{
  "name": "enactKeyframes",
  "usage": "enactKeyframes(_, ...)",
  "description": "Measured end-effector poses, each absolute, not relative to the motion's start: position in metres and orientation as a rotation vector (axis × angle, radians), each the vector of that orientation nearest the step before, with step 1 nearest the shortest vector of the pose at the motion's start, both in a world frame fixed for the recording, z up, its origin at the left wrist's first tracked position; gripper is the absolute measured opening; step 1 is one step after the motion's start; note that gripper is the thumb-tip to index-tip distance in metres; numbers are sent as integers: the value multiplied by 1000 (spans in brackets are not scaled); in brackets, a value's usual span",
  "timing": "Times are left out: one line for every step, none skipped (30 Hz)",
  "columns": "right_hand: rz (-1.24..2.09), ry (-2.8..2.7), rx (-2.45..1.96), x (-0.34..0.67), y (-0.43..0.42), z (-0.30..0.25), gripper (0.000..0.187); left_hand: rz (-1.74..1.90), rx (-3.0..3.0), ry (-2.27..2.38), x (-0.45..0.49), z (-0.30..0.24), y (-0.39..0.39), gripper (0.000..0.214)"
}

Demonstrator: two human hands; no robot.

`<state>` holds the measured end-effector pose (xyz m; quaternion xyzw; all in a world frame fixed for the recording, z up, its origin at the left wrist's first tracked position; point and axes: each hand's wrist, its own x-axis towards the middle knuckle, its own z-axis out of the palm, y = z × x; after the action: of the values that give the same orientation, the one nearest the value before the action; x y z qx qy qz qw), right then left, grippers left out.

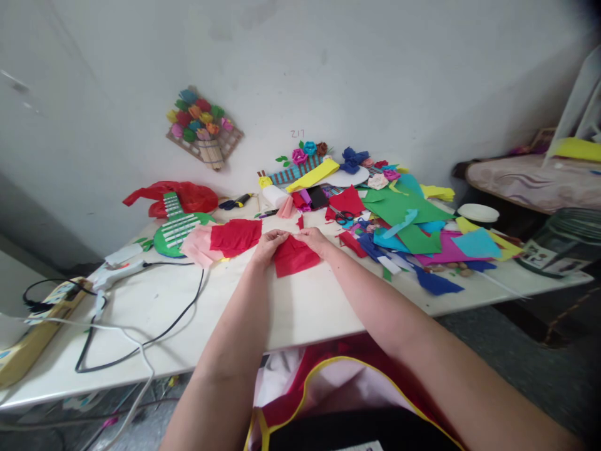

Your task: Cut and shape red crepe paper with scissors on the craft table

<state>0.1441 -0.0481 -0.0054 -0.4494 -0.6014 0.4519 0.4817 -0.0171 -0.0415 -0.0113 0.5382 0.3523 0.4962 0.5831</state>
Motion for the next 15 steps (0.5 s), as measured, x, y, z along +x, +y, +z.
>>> enactKeyframes(1103, -1467, -1099, 144, -48, -5, 24, 1165, 1246, 825, -17, -11, -41, 28)
enactKeyframes(1104, -1464, -1100, 144, -48, -5, 24, 1170, 1235, 836, -17, -12, -40, 27)
enactKeyframes(1104, -1457, -1103, 144, -48, -5, 24, 1175, 1227, 852, -18, -12, -39, 25)
enactKeyframes(1105, -1450, -1105, 144, -48, -5, 23, 1179, 1220, 867, -18, -12, -38, 24)
enactKeyframes(1108, -1442, -1106, 144, -49, -4, 22, 1183, 1216, 879, -18, -12, -37, 23)
enactKeyframes(1115, -1436, -1105, 144, -49, -4, 22, 1184, 1213, 888, -18, -12, -37, 22)
enactKeyframes(1125, -1430, -1103, 144, -50, -3, 21, 1183, 1211, 892, -18, -12, -37, 22)
enactKeyframes(1136, -1425, -1099, 144, -51, -2, 21, 1185, 1209, 895, -18, -12, -37, 21)
enactKeyframes(1148, -1422, -1094, 144, -52, -1, 22, 1188, 1207, 896, -18, -12, -38, 21)
enactKeyframes(1158, -1420, -1088, 144, -53, -1, 22, 1195, 1206, 895, -18, -12, -38, 21)
enactKeyframes(1164, -1418, -1082, 144, -53, 0, 23, 1202, 1207, 892, -17, -12, -38, 21)
enactKeyframes(1166, -1419, -1075, 144, -54, 0, 24, 1208, 1209, 885, -17, -13, -38, 21)
enactKeyframes(1164, -1424, -1067, 144, -54, 1, 26, 1215, 1214, 879, -17, -14, -37, 21)
enactKeyframes(1160, -1429, -1061, 144, -54, 1, 28, 1221, 1222, 875, -18, -15, -36, 21)
enactKeyframes(1154, -1438, -1060, 144, -54, 1, 29, 1228, 1231, 873, -18, -16, -35, 21)
